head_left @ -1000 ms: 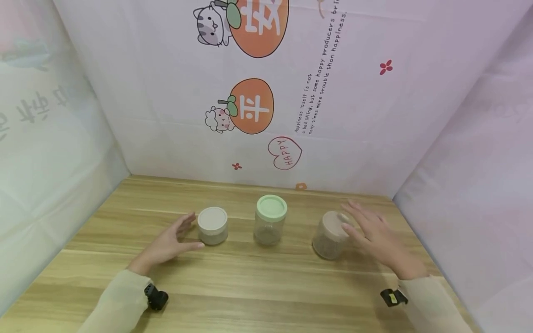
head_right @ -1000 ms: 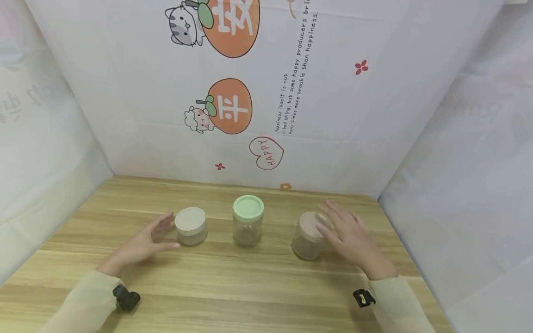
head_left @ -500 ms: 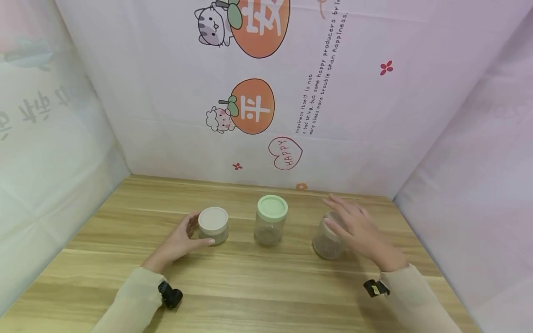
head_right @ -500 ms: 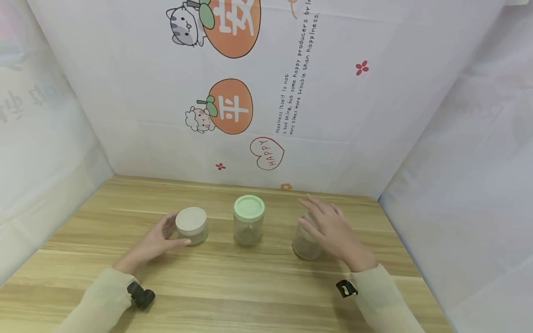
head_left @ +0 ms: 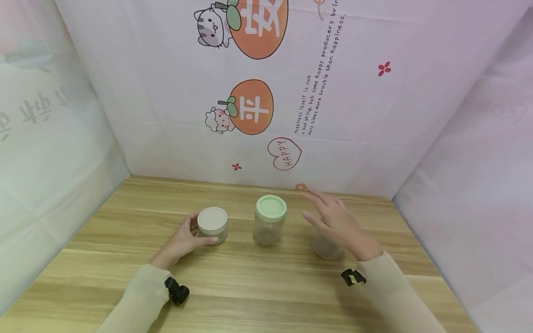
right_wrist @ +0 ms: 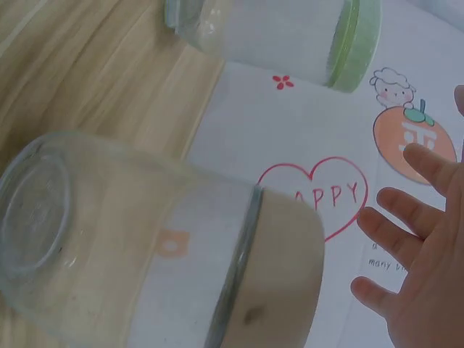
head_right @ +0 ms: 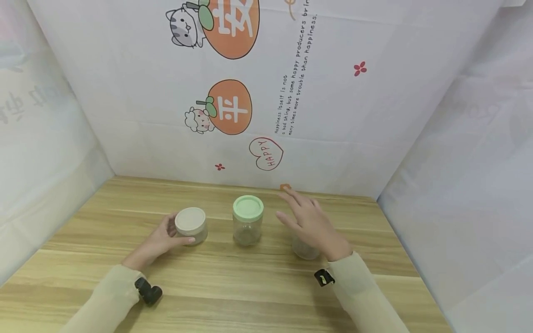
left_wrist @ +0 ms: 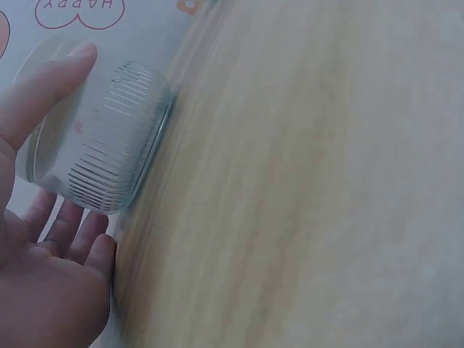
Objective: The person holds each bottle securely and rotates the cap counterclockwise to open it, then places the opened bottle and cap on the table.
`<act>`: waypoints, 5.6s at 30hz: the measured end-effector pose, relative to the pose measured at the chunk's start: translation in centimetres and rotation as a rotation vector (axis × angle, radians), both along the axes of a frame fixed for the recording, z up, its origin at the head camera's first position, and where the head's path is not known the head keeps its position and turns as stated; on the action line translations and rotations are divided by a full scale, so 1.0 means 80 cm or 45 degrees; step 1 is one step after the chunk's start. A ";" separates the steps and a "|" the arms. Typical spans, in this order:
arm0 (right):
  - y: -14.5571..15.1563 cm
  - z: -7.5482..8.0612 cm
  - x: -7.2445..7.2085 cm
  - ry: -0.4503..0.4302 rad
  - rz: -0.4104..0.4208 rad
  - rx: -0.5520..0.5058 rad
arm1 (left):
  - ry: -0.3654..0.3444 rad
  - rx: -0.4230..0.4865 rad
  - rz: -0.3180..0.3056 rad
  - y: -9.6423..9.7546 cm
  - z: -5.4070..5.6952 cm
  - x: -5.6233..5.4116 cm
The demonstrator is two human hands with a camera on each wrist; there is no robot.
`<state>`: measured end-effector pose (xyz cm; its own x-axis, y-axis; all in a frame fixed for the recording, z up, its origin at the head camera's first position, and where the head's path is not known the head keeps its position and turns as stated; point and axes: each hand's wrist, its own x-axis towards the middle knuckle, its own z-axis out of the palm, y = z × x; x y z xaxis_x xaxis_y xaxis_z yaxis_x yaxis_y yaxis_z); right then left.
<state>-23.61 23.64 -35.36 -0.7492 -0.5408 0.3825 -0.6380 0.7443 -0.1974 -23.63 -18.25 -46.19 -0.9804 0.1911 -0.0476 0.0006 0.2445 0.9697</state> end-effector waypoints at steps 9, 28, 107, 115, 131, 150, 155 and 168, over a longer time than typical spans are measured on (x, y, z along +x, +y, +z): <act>-0.041 0.004 -0.012 0.034 0.081 -0.067 | -0.013 -0.035 0.012 0.008 -0.002 -0.002; -0.157 0.004 -0.016 0.045 0.262 -0.011 | 0.027 -0.084 0.032 0.013 -0.009 -0.008; -0.293 -0.104 -0.023 -0.103 -0.026 -0.207 | -0.079 -0.007 0.011 0.007 -0.012 0.004; -0.293 -0.105 -0.025 -0.159 -0.003 -0.226 | -0.075 -0.017 0.021 0.006 -0.012 0.004; -0.286 -0.098 -0.027 -0.370 0.081 -0.283 | -0.048 0.006 0.007 0.008 -0.014 0.001; -0.297 -0.087 -0.018 -0.166 -0.137 -0.197 | -0.030 0.039 0.009 0.010 -0.009 0.001; -0.304 -0.084 -0.012 -0.090 -0.255 -0.095 | -0.026 0.037 0.016 0.010 -0.008 0.002; -0.302 -0.091 -0.014 -0.048 -0.280 -0.012 | -0.054 0.006 0.048 0.011 -0.014 -0.001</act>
